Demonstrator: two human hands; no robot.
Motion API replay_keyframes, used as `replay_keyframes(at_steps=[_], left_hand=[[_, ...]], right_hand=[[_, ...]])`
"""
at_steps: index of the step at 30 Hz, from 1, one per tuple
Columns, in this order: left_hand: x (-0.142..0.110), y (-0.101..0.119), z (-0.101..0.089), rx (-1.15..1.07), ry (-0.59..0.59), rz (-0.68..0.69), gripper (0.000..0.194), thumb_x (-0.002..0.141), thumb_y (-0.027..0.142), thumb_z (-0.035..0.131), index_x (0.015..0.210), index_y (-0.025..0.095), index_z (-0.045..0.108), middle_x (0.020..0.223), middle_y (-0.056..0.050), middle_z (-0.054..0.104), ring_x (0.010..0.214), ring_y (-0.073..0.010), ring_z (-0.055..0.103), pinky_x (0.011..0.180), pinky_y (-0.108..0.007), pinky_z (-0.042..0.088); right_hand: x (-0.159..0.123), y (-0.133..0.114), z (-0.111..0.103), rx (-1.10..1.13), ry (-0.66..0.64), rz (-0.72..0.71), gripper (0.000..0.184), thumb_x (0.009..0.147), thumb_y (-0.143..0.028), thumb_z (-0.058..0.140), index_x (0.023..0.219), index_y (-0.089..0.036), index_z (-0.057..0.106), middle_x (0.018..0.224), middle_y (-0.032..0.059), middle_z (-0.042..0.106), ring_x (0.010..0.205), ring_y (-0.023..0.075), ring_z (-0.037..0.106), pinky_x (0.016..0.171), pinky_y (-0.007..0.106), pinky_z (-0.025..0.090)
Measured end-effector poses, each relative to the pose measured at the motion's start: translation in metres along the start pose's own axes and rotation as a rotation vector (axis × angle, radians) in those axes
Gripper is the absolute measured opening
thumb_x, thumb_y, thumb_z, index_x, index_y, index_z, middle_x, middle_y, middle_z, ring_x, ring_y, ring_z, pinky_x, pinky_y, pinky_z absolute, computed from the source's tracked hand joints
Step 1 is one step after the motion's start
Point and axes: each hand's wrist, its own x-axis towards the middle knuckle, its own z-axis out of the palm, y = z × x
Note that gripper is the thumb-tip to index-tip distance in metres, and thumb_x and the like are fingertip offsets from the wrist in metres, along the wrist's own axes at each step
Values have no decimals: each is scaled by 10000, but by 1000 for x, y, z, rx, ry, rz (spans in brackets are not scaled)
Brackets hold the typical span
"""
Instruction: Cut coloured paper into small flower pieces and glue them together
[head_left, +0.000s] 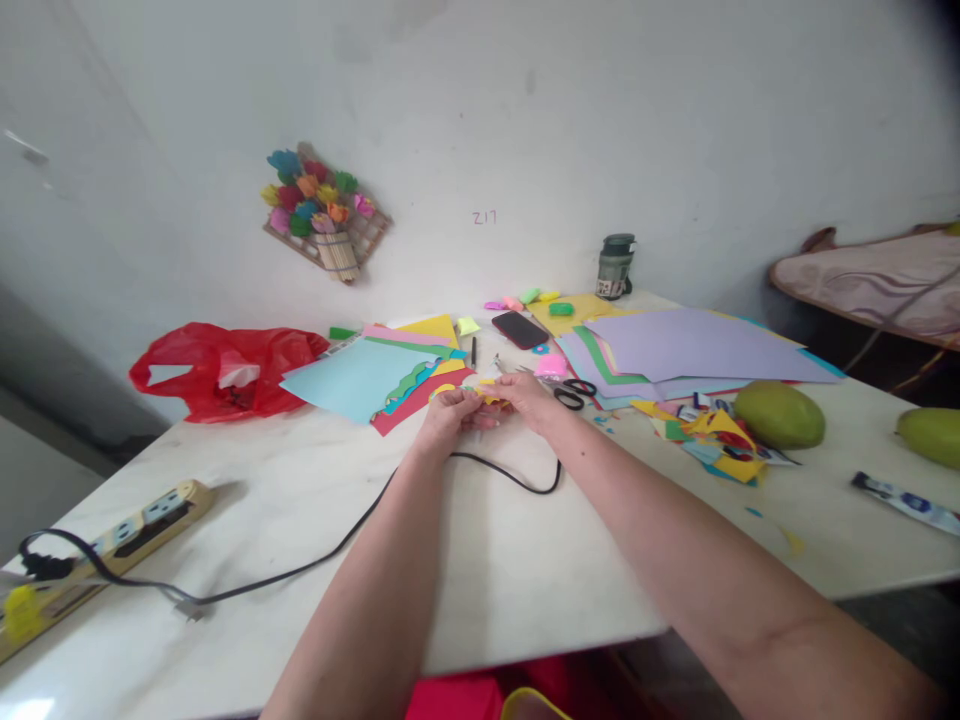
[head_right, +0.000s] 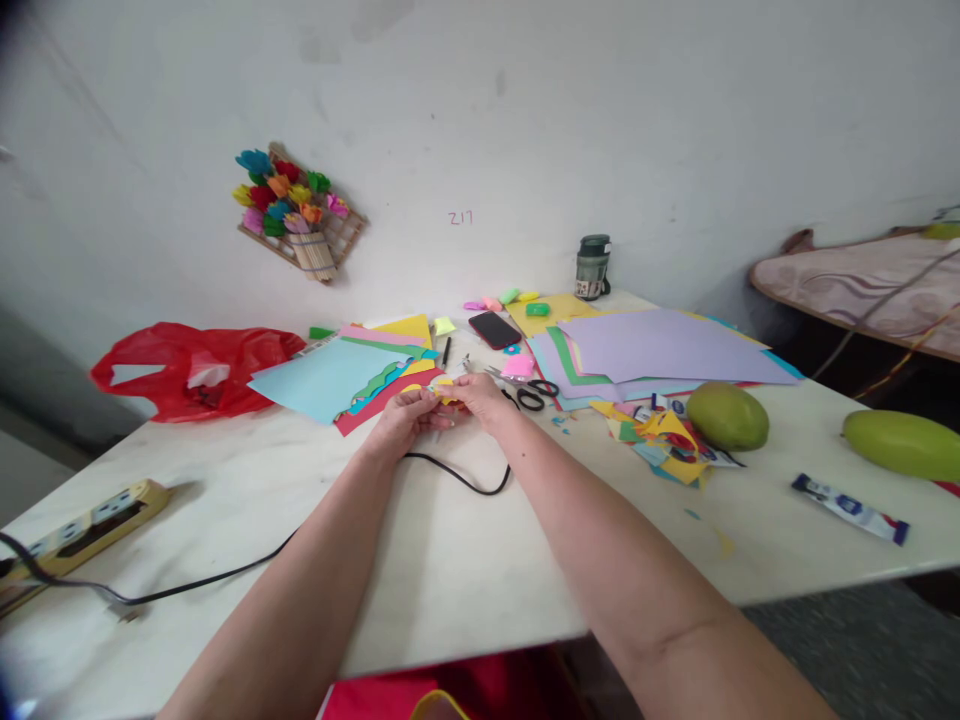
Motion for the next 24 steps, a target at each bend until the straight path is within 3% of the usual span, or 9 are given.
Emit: replay_keyframes(at_steps=[6,13,20,24], left_hand=[[0,-2,-2,7,0,17,312,633,374,764,736,123,610,740,-85,717,570,-179,673,604,-284,543],[-3,2,-1,4,16,14,300,622,354,772,720,130,598,700,-68,705,574,-177,669,625,-299,538],[-5,2,0,14,44,7,329,599,376,780,709,124,600,684,-72,699,551,-169,658,596,-282,524],[-4,0,-1,15,34,17,338,603,382,781,714,121,596,676,-67,694,541,-158,651,595,-275,523]], right_hand=[[3,2,1,-13,42,4,375,489,-415,819,572,-165,553,478,-34,537,463,79,456,474,228,333],[-1,-1,0,71,-13,21,469,596,-616,689,642,-170,552,523,1,562,483,109,492,447,235,322],[2,2,2,12,-37,12,372,519,-442,804,591,-165,566,507,-15,564,480,91,485,481,233,353],[1,1,3,26,-23,14,374,530,-453,800,595,-163,572,510,-11,568,487,97,500,481,233,364]])
